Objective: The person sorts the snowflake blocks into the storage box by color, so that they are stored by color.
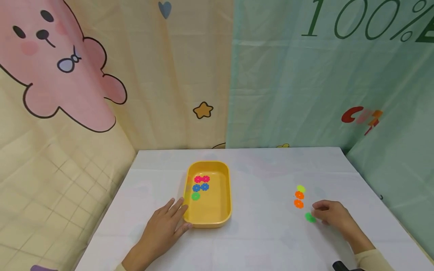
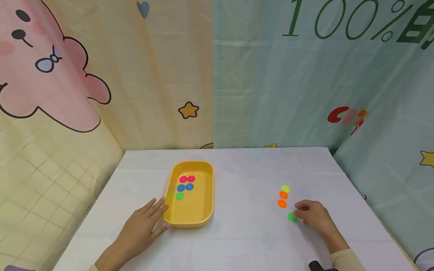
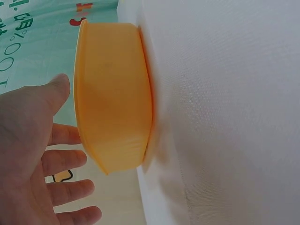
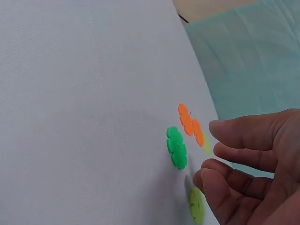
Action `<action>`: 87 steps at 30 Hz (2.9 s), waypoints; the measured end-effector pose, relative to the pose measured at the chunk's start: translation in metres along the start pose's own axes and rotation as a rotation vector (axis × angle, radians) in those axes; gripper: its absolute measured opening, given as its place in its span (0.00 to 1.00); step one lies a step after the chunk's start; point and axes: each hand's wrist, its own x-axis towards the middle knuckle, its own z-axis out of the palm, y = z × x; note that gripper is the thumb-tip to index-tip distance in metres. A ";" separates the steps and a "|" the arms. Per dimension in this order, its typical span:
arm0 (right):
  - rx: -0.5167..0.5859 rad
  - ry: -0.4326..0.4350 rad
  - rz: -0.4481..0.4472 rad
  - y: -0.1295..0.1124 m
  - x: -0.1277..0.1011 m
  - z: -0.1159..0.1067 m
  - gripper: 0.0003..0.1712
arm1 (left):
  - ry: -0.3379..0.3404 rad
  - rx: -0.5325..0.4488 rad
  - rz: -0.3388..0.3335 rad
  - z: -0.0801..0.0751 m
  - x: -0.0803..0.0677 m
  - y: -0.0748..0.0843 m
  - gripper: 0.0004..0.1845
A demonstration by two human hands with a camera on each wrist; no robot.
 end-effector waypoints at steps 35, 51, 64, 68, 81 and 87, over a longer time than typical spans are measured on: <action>-0.255 -0.029 -0.102 -0.004 0.003 0.018 0.20 | -0.043 -0.024 -0.018 -0.001 0.004 0.004 0.33; 0.033 -0.057 -0.029 -0.006 0.002 0.027 0.12 | -0.013 -0.013 0.018 -0.002 0.002 0.001 0.35; 0.305 -0.148 -0.131 -0.061 0.007 0.039 0.14 | -0.008 -0.020 0.021 -0.001 0.003 0.003 0.33; 0.320 -0.165 -0.168 -0.082 0.012 0.042 0.13 | -0.007 -0.020 0.021 -0.001 0.003 0.003 0.33; 0.364 -0.209 -0.227 -0.135 0.025 0.058 0.12 | -0.026 0.000 0.015 -0.002 0.002 0.004 0.33; 0.403 -0.222 -0.247 -0.155 0.030 0.066 0.13 | -0.051 0.012 -0.005 -0.003 0.003 0.005 0.33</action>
